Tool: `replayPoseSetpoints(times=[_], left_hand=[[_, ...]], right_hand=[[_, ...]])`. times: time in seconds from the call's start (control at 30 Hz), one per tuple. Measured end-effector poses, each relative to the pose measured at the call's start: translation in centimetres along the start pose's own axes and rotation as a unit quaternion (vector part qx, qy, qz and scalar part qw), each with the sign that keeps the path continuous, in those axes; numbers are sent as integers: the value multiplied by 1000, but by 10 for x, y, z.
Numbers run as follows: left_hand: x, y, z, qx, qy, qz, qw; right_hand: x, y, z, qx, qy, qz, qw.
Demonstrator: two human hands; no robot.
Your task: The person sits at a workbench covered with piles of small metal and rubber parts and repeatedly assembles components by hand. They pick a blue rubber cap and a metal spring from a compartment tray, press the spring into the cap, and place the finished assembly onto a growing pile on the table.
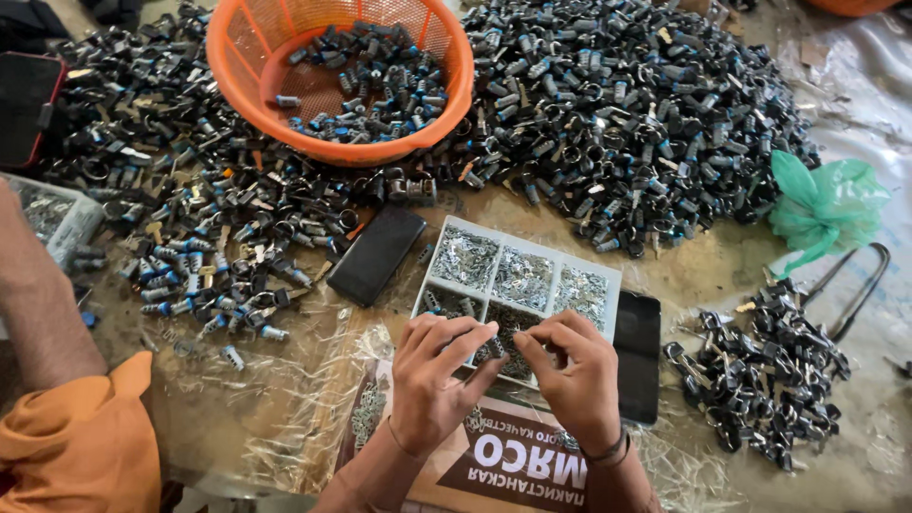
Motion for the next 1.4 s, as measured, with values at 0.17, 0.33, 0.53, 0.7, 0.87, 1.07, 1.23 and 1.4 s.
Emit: replayPoseSetpoints(times=[0.17,0.33,0.53,0.7,0.87,1.07,1.23,1.4], left_hand=[[2,0,0,2,-2,7,1000],[1,1,0,4,-1,8,1000],[1,1,-1,5,3,11,1000],[2,2,-1,-2,4,15,1000],[2,2,-1,-1,8,17,1000],[3,3,-1,4,6,22,1000],[3,5,1,2,5,25,1000],[4,6,1,7,-1,32,999]], right_hand=[[1,1,9,-51,-141,6,989],[-15,2,11,-56,-153,-47,985],[-25,3,12,-45,-98,-63,992],[-24,3,10,-38,-80,-51,995],[-25,4,10,-21,-69,-54,996],[-29,7,8,0,-58,-60,997],[-26,7,8,-11,-75,-50,996],[-20,11,9,1,-69,-46,997]])
Point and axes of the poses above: each hand's wrist, its own y-axis away from the middle knuckle, its own z-axis out of the palm, x = y × z, the point moved 10 cm from there along -y, towards the middle knuckle, and after that the axes turned 9 degrees about -z, right-handed, at the moved point
